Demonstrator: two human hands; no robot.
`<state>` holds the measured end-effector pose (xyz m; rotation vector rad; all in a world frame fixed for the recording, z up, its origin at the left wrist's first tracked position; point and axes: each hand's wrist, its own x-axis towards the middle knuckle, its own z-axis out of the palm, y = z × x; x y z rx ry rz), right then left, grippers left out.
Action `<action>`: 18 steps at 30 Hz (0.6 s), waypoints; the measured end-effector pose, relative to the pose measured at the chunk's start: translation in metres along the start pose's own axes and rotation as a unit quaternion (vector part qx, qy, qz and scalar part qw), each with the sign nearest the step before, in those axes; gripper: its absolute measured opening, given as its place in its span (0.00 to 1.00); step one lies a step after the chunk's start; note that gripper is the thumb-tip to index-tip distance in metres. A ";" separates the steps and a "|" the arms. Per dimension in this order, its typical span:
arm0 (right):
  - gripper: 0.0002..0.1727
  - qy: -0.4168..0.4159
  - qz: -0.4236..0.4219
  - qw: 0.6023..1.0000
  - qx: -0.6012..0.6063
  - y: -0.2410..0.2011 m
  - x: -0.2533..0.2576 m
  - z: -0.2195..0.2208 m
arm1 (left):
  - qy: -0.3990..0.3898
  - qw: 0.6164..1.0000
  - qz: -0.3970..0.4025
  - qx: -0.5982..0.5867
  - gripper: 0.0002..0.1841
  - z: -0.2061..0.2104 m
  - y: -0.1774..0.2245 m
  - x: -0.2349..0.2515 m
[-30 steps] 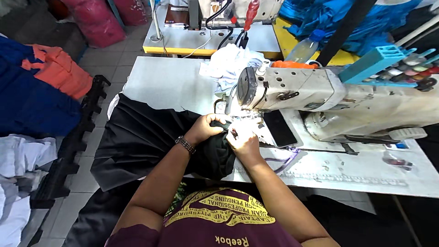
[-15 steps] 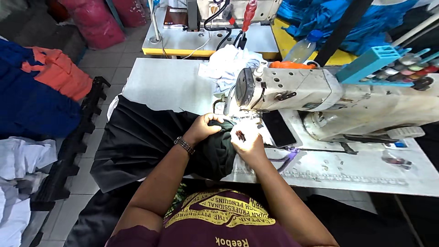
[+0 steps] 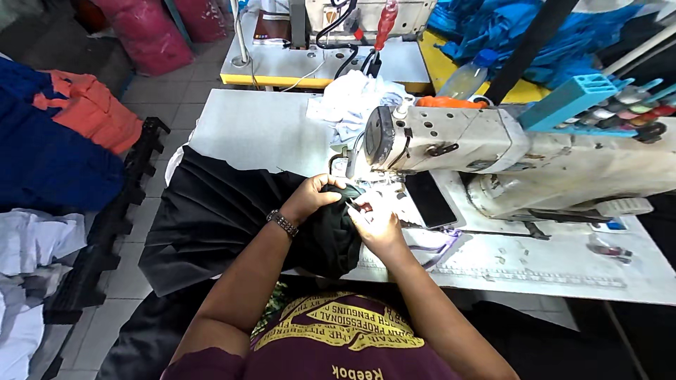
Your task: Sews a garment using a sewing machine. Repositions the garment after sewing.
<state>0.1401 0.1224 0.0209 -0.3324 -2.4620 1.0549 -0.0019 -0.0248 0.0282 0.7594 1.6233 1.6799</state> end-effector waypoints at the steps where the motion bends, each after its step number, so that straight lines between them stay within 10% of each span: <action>1: 0.12 0.004 0.003 1.000 -0.004 0.001 0.000 0.001 | -0.001 1.000 0.000 -0.001 0.09 0.001 0.001 0.000; 18: 0.11 0.036 -0.013 0.999 -0.021 -0.004 0.005 0.014 | -0.012 1.000 0.001 -0.024 0.10 0.000 0.000 0.000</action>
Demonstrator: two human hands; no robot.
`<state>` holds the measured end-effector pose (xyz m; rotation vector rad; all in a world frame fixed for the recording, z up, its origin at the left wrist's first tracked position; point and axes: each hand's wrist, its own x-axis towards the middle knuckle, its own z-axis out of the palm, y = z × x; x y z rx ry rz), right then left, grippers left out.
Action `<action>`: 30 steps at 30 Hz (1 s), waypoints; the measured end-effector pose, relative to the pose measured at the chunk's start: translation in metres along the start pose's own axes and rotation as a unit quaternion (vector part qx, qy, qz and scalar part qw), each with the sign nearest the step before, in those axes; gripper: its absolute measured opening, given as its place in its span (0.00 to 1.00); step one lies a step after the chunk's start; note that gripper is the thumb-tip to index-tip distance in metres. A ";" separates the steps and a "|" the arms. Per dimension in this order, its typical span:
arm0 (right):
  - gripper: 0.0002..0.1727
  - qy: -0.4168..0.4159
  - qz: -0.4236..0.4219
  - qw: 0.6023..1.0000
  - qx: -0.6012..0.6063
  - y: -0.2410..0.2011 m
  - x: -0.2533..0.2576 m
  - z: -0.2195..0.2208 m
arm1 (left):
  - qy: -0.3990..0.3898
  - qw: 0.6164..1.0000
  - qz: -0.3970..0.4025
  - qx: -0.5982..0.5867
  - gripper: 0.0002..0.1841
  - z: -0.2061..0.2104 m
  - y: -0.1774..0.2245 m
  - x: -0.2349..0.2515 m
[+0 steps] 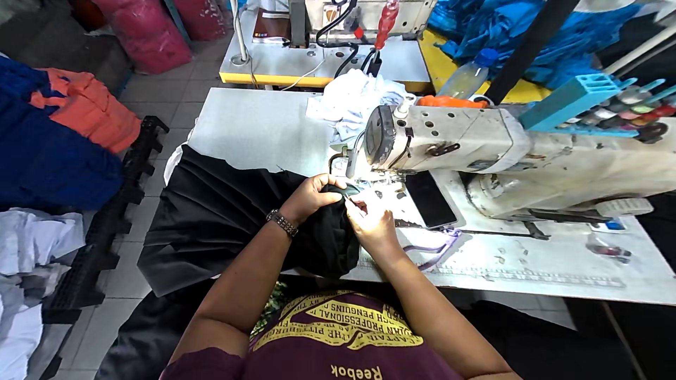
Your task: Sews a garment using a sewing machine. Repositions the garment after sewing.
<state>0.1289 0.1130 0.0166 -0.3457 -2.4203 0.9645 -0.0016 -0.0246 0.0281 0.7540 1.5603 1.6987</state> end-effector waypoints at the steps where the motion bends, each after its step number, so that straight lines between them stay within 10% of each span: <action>1: 0.11 -0.001 0.003 1.000 -0.002 0.000 0.000 0.000 | 0.001 1.000 0.001 0.000 0.10 0.000 -0.001 0.000; 30: 0.10 0.035 0.023 0.999 0.003 0.002 0.000 0.003 | -0.005 1.000 0.013 0.015 0.10 0.001 -0.002 0.001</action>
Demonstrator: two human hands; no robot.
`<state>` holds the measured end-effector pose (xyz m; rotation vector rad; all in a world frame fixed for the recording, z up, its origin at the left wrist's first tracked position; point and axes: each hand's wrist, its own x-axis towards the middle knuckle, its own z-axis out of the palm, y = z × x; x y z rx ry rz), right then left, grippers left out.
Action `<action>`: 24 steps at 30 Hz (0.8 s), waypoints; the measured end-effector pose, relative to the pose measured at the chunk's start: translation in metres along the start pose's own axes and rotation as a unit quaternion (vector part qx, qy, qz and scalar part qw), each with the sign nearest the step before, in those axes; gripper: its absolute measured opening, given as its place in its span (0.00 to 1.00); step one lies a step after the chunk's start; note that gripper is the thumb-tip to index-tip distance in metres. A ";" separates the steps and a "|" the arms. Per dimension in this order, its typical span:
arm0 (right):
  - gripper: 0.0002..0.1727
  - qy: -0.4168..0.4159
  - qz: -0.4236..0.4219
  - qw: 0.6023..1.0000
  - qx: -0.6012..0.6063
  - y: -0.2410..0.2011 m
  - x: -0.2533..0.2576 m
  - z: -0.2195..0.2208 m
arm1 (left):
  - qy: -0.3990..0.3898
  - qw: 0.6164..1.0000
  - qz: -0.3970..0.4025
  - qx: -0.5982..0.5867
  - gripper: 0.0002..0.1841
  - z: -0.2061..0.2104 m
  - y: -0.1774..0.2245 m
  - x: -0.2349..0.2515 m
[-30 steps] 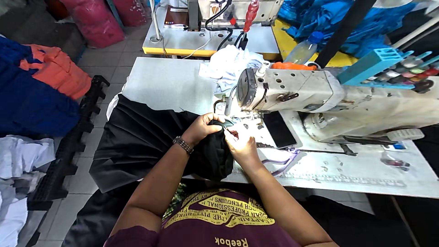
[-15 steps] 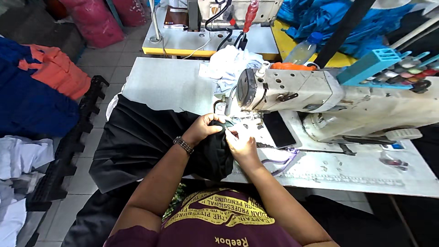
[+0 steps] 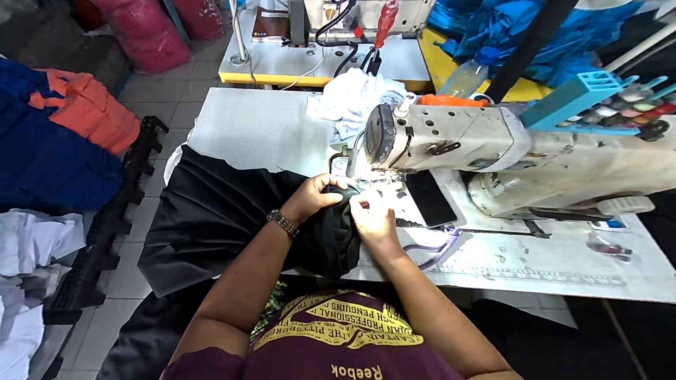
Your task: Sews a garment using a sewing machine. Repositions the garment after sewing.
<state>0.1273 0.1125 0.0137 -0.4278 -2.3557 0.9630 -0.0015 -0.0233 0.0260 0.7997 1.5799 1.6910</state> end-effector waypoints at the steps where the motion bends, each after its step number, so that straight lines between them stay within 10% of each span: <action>1: 0.10 0.008 0.002 1.000 0.001 0.001 -0.001 -0.001 | 0.000 1.000 0.004 0.001 0.10 0.000 -0.001 0.000; 14: 0.18 -0.082 0.010 0.992 0.091 0.030 0.003 -0.021 | -0.088 0.996 -0.007 -0.017 0.23 -0.004 0.004 -0.003; 24: 0.13 -0.048 0.040 0.997 0.048 0.025 0.003 -0.020 | 0.116 0.950 0.150 0.248 0.06 -0.013 -0.004 -0.001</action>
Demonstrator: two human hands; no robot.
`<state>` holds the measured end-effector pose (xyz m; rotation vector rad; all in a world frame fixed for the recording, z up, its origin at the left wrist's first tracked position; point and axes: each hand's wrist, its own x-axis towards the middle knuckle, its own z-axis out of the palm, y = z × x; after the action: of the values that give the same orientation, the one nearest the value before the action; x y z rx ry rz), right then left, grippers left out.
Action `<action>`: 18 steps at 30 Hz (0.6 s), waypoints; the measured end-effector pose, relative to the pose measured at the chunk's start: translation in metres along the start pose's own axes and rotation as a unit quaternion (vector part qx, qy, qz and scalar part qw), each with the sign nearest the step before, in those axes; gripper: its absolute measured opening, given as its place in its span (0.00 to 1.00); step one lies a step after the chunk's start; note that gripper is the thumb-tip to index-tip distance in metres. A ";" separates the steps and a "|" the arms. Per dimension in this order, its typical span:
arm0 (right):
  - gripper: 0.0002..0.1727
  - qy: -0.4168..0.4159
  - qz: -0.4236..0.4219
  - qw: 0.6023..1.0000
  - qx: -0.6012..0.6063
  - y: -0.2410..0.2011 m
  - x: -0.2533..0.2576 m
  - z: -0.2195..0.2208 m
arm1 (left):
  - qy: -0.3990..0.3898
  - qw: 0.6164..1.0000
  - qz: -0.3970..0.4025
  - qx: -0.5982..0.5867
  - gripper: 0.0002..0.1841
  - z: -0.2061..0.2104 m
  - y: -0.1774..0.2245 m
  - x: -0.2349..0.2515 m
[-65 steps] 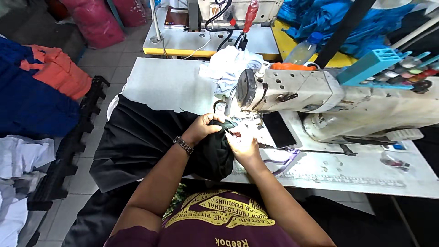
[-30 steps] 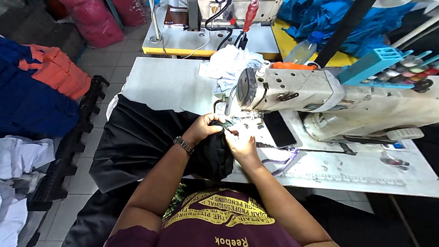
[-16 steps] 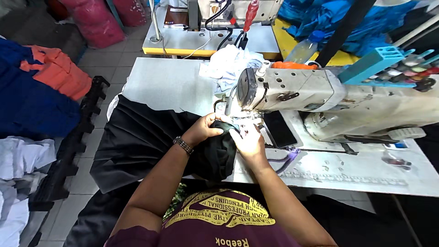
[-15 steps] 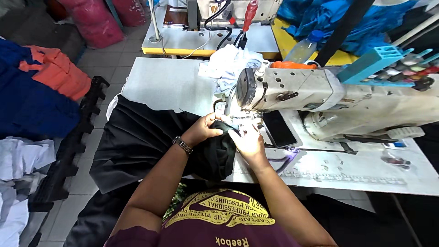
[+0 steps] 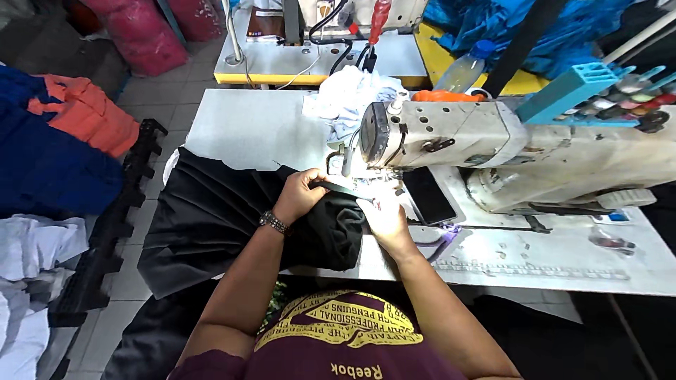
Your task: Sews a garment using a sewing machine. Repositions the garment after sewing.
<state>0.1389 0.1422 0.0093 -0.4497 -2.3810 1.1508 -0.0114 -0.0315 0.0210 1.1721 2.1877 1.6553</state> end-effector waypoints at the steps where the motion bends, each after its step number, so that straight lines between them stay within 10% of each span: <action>1: 0.12 0.001 -0.006 1.000 -0.022 0.002 -0.001 0.000 | -0.016 1.000 0.020 -0.014 0.08 -0.004 -0.002 0.000; 8: 0.08 0.018 -0.079 0.980 -0.181 0.011 -0.010 -0.001 | -0.181 0.980 0.082 0.031 0.08 -0.016 0.008 -0.008; 12: 0.07 0.004 -0.061 0.980 -0.192 0.011 -0.008 0.000 | -0.103 0.985 0.113 0.078 0.19 0.001 0.013 -0.010; 18: 0.07 0.008 -0.051 0.980 -0.190 0.009 -0.007 0.002 | -0.048 0.985 0.053 0.160 0.07 0.018 0.010 -0.013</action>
<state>0.1450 0.1430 -0.0009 -0.4489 -2.5797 0.6423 0.0124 -0.0263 0.0191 1.4359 2.4301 1.2800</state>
